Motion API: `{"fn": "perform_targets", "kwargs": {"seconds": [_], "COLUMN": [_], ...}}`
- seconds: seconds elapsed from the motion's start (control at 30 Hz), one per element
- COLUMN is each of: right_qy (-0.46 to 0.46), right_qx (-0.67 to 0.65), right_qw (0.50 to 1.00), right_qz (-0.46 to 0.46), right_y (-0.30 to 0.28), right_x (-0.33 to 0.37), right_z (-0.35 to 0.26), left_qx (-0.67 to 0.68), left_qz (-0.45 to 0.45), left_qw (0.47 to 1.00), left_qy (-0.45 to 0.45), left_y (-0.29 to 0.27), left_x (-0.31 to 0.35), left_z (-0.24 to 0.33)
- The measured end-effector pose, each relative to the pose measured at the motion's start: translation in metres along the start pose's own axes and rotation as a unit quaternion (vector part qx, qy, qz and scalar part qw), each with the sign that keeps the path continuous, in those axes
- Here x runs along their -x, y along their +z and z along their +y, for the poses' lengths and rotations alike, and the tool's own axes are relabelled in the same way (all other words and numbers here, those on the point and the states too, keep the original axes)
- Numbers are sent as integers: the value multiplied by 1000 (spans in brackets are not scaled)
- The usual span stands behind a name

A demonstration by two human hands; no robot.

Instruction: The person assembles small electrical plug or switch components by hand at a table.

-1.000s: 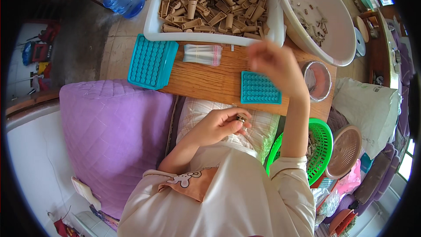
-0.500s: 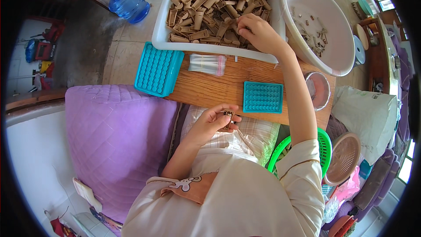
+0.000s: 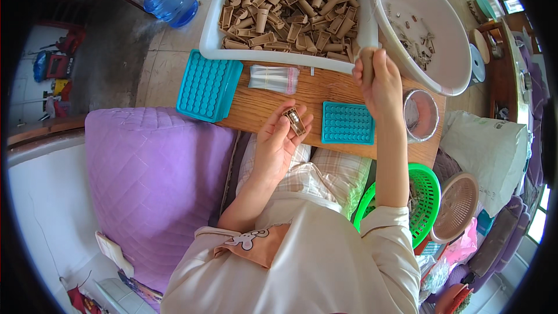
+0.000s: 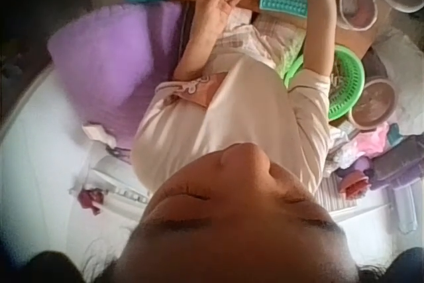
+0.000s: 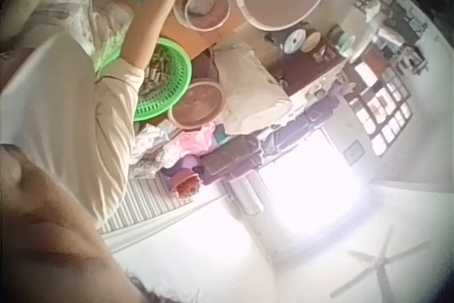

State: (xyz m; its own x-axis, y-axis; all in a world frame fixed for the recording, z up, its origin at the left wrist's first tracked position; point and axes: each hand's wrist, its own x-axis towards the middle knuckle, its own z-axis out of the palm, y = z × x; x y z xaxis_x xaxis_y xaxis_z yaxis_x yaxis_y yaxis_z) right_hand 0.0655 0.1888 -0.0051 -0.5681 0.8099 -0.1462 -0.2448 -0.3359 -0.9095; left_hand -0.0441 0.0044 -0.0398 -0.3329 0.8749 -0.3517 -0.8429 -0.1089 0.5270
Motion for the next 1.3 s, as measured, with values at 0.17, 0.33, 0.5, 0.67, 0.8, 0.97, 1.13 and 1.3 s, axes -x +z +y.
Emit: {"fn": "perform_targets", "kwargs": {"seconds": [0.17, 0.33, 0.5, 0.67, 0.8, 0.97, 1.13, 1.3], "right_qy": [114, 90, 16, -17, -81, -109, -129, -143], "right_qx": [-42, -6, 120, 139, 233, 233, 188, 201], "right_qw": [992, 996, 991, 985, 959, 951, 953, 945], "right_qz": [36, -28, 49, 98, 138, 173, 199, 216], "right_y": [9, 4, 28, 39, 49, 52, 53, 56], "right_x": [56, 92, 111, 129, 136, 137, 139, 138], "right_z": [11, 33, 29, 32, 37, 47, 50, 44], "left_qx": [-32, -68, -93, -140, -151, -172, -174, -185], "left_qz": [0, -22, -44, -83, -110, -127, -133, -156], "left_qw": [998, 997, 995, 986, 981, 973, 974, 967], "left_qy": [49, 34, 13, 26, 54, 86, 66, 81], "left_y": [8, 14, 15, 22, 23, 29, 34, 39], "left_x": [1, 5, 12, 18, 19, 22, 18, 19], "left_z": [-3, -7, -7, -6, -11, -12, -9, -13]}}
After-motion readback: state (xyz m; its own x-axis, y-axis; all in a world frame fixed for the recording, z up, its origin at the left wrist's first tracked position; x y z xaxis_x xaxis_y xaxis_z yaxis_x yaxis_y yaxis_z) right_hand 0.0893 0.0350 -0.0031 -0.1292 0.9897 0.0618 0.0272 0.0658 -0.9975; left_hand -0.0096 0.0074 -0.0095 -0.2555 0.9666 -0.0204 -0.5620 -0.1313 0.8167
